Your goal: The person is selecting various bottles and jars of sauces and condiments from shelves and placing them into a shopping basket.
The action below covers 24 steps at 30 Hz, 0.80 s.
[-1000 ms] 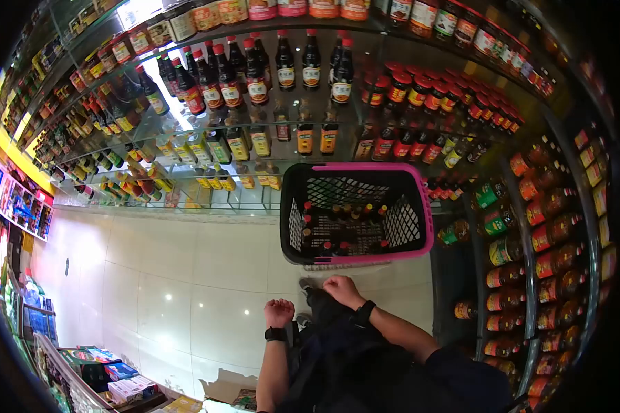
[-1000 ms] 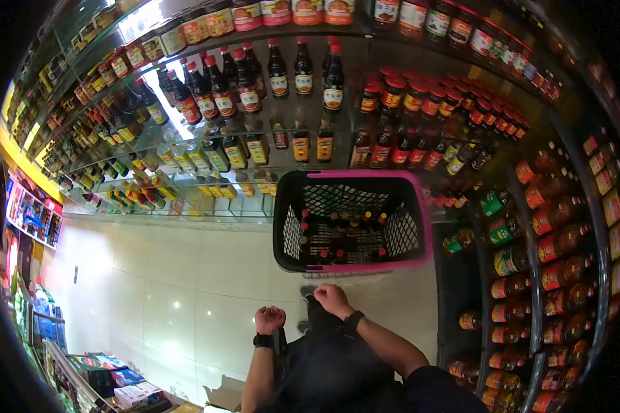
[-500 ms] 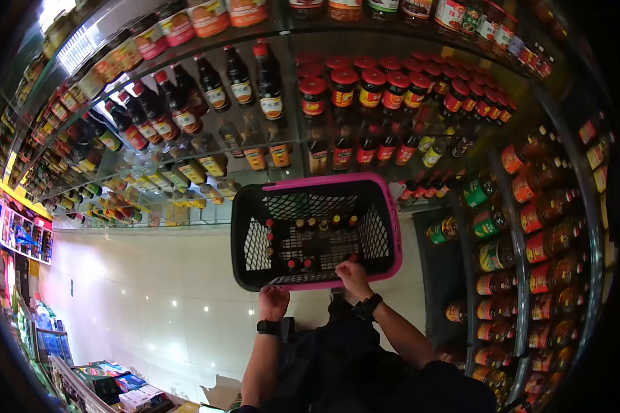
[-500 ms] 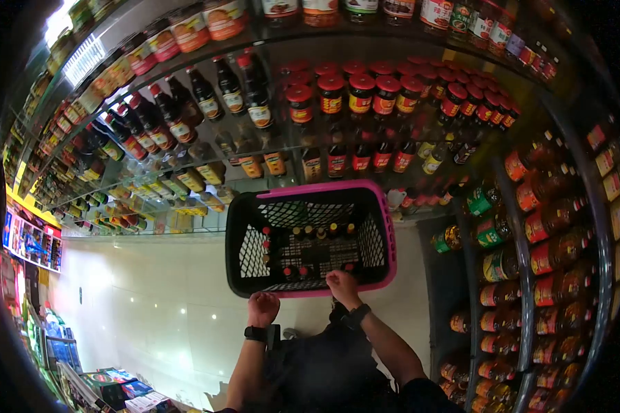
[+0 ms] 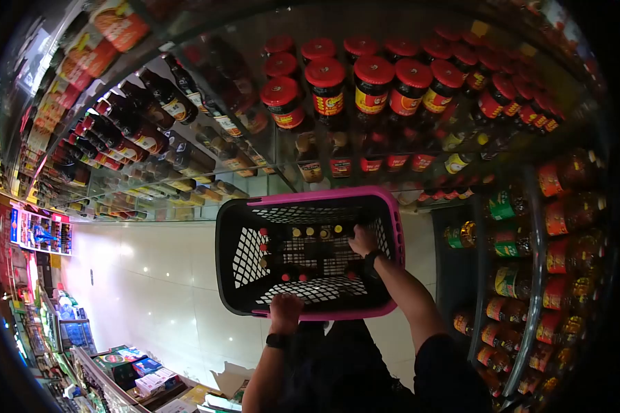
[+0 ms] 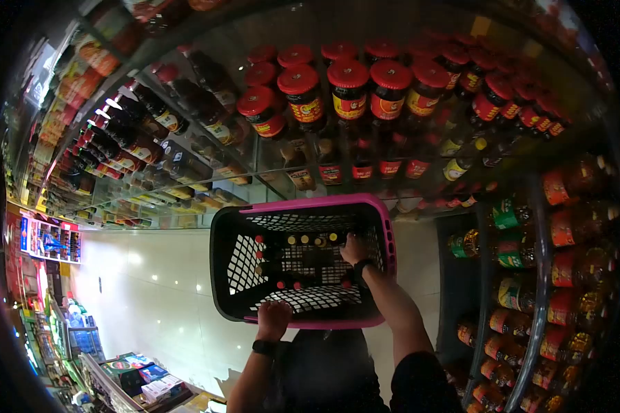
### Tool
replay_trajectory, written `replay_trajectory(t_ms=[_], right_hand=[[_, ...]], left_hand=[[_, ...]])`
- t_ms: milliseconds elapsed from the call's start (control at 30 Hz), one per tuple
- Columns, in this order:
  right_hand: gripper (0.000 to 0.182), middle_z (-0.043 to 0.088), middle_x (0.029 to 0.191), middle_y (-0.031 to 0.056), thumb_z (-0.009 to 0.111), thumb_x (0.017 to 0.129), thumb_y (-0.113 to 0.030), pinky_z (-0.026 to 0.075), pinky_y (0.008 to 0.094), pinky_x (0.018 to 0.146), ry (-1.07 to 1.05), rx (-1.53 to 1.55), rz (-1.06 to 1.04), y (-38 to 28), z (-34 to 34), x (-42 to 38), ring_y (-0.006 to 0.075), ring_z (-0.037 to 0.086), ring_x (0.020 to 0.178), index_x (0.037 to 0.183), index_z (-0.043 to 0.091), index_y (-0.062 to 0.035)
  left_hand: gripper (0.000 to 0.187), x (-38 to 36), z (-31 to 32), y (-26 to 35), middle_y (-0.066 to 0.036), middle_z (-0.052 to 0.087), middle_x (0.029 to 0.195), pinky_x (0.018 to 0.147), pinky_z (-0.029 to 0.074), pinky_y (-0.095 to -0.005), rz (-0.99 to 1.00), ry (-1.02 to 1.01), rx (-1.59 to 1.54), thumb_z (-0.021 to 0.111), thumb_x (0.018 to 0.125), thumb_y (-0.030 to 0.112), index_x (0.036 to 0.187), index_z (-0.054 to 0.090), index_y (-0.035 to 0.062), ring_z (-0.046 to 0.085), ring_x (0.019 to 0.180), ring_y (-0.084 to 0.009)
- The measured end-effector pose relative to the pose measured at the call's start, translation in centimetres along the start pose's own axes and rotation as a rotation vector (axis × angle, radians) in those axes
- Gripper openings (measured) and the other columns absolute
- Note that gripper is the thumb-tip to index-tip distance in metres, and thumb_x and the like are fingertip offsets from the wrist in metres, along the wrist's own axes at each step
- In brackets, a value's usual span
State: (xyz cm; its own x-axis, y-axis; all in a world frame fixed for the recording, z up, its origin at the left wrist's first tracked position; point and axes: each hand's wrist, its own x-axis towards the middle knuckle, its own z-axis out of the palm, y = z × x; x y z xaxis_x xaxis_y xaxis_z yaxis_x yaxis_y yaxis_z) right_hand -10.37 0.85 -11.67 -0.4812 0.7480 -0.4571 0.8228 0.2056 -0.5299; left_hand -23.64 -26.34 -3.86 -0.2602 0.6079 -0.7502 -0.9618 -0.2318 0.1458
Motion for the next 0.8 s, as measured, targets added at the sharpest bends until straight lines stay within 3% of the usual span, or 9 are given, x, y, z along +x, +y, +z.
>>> replay_trajectory(t_ms=[67,200,300,333,433,567,633,733,800], right_hand=[[0.051,0.043,0.116,0.0221,0.055,0.077,-0.019,0.044,0.0415,0.085,-0.052,-0.197,0.055,-0.8,-0.6,2.4,0.0344,0.047,0.102,0.12,0.038,0.0019],[0.046,0.039,0.121,0.0229,0.041,0.085,-0.022,0.043,0.0463,0.083,-0.13,-0.378,0.137,1.5,2.4,6.2,0.0356,0.044,0.107,0.124,0.034,-0.0009],[0.043,0.038,0.122,0.0229,0.039,0.085,-0.023,0.04,0.0485,0.086,0.13,-0.089,0.32,13.4,16.0,15.9,0.0357,0.044,0.107,0.123,0.036,-0.0041],[0.036,0.045,0.115,0.0214,0.039,0.086,-0.021,0.044,0.046,0.081,0.221,-0.065,0.203,16.4,20.0,18.2,0.0317,0.049,0.1,0.116,0.043,-0.0034],[0.03,0.05,0.106,0.0199,0.039,0.086,-0.019,0.047,0.0428,0.072,0.065,-0.332,0.137,5.5,7.5,10.2,0.0288,0.053,0.092,0.108,0.048,-0.0021],[0.026,0.056,0.091,0.0179,0.039,0.086,-0.018,0.048,0.0402,0.063,0.05,-0.106,0.226,4.4,5.9,8.4,0.0295,0.055,0.083,0.1,0.053,-0.0017],[0.032,0.053,0.103,0.0216,0.041,0.083,-0.02,0.045,0.0424,0.076,-0.173,-0.373,0.175,3.5,4.2,6.7,0.0322,0.053,0.094,0.106,0.051,-0.0011],[0.028,0.056,0.093,0.0218,0.044,0.08,-0.018,0.046,0.0426,0.069,0.171,-0.41,-0.095,4.6,5.5,5.0,0.0299,0.055,0.088,0.1,0.052,-0.0007],[0.026,0.056,0.09,0.0212,0.045,0.079,-0.017,0.046,0.0427,0.067,-0.011,-0.363,-0.042,1.8,2.0,2.7,0.0299,0.056,0.085,0.097,0.052,0.0]], left_hand=[[0.028,-0.4,1.5,-0.4,-0.005,0.048,0.066,0.07,0.038,-0.0334,0.018,0.03,-0.004,0.037,0.083,0.026,0.064,0.048,0.0086,0.045,0.07,-0.0199],[0.032,-1.0,2.4,0.0,-0.007,0.05,0.071,0.076,0.037,-0.0341,0.037,0.017,-0.04,0.038,0.083,0.031,0.069,0.05,0.0062,0.046,0.073,-0.021],[0.031,-0.5,2.1,0.3,-0.007,0.052,0.077,0.081,0.036,-0.0348,0.035,-0.02,0.005,0.039,0.082,0.033,0.071,0.051,0.0062,0.048,0.078,-0.0209],[0.031,-0.5,2.4,0.3,-0.007,0.052,0.077,0.081,0.036,-0.035,0.038,0.033,0.003,0.04,0.082,0.033,0.072,0.051,0.0062,0.048,0.078,-0.0212],[0.03,-1.4,2.4,0.5,-0.007,0.053,0.078,0.083,0.035,-0.0353,0.044,0.1,0.007,0.04,0.082,0.032,0.074,0.052,0.0063,0.048,0.079,-0.0216],[0.029,-1.3,2.0,0.5,-0.007,0.054,0.079,0.084,0.036,-0.0349,0.016,0.062,-0.014,0.041,0.082,0.032,0.073,0.053,0.0065,0.049,0.081,-0.0206],[0.03,-1.1,1.8,0.4,-0.007,0.054,0.079,0.084,0.036,-0.0349,-0.035,-0.039,-0.023,0.041,0.082,0.032,0.074,0.053,0.0057,0.05,0.083,-0.0211],[0.032,-0.5,1.7,0.3,-0.008,0.053,0.083,0.085,0.036,-0.0357,-0.067,-0.03,-0.026,0.039,0.082,0.033,0.076,0.053,0.0053,0.049,0.085,-0.0225],[0.033,-0.7,2.3,0.1,-0.009,0.053,0.089,0.087,0.035,-0.0366,-0.089,-0.032,0.005,0.038,0.083,0.035,0.076,0.052,0.0057,0.048,0.086,-0.0236]])
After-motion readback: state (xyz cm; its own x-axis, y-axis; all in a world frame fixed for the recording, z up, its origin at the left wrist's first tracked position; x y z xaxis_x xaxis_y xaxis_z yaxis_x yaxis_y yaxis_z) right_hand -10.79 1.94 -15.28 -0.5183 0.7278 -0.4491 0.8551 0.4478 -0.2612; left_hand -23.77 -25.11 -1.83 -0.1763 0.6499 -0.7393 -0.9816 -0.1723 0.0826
